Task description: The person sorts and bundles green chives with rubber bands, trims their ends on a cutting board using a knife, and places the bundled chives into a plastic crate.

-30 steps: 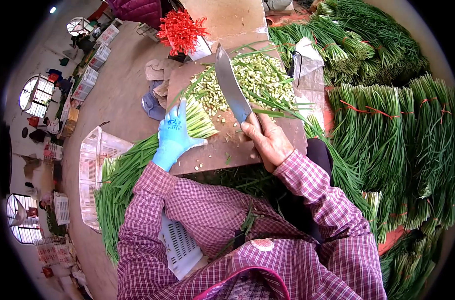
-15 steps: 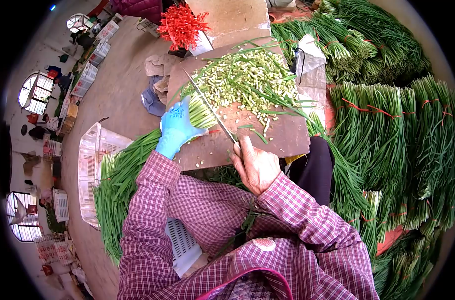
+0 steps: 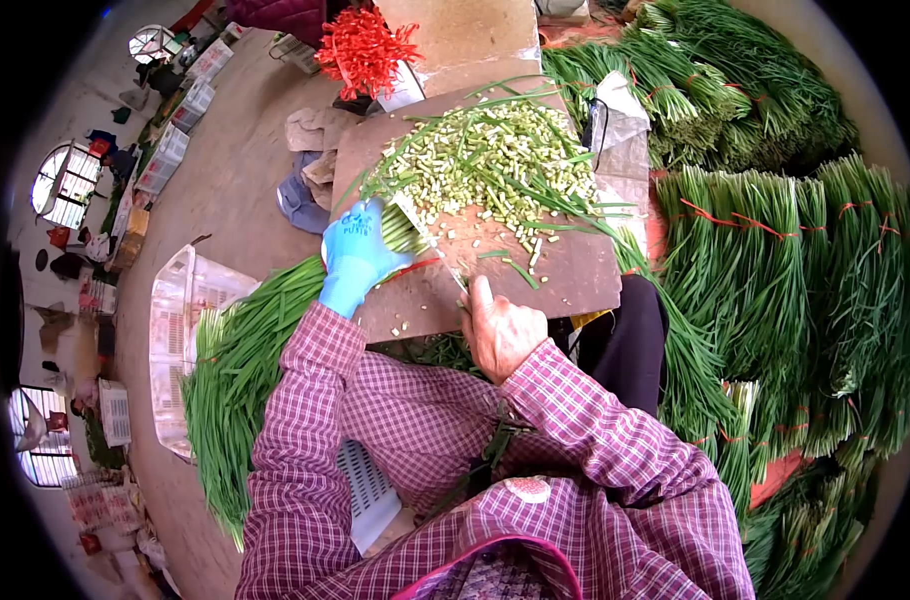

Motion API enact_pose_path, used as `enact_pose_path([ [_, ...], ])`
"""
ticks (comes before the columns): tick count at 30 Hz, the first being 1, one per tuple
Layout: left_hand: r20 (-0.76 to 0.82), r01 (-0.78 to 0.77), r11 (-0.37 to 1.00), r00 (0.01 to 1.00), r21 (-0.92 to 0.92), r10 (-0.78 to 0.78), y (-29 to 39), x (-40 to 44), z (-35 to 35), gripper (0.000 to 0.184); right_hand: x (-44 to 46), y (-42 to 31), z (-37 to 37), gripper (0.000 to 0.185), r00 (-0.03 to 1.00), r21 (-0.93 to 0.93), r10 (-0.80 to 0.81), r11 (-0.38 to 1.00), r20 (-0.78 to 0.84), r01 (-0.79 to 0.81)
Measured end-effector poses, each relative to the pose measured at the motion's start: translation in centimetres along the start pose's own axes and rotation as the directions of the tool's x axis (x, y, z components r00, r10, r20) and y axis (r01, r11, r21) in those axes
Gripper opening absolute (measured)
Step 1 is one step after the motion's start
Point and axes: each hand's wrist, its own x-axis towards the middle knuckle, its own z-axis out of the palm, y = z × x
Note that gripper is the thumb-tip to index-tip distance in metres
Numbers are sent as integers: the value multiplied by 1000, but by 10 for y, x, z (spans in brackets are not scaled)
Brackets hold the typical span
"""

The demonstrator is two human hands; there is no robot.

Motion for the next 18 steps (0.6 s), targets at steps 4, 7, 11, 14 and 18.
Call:
enact_pose_path([
  [4, -41, -17, 1000, 999, 8, 18, 0, 0, 4, 75, 8, 0, -5, 24, 999, 30, 12, 999, 45, -13],
  [7, -82, -48, 999, 995, 9, 49, -1, 0, 8, 74, 21, 3, -12, 25, 994, 78, 12, 997, 113, -21],
  [11, -95, -86, 996, 992, 4, 86, -3, 0, 11, 74, 46, 9, -13, 27, 983, 163, -45, 986, 175, 16],
  [14, -34, -54, 998, 998, -27, 53, -1, 1, 7, 74, 63, 16, 0, 29, 981, 199, -76, 979, 181, 39],
  [18, -17, -53, 998, 998, -18, 53, -2, 3, 10, 72, 88, 11, 19, 35, 971, 174, 1, 984, 238, -44],
])
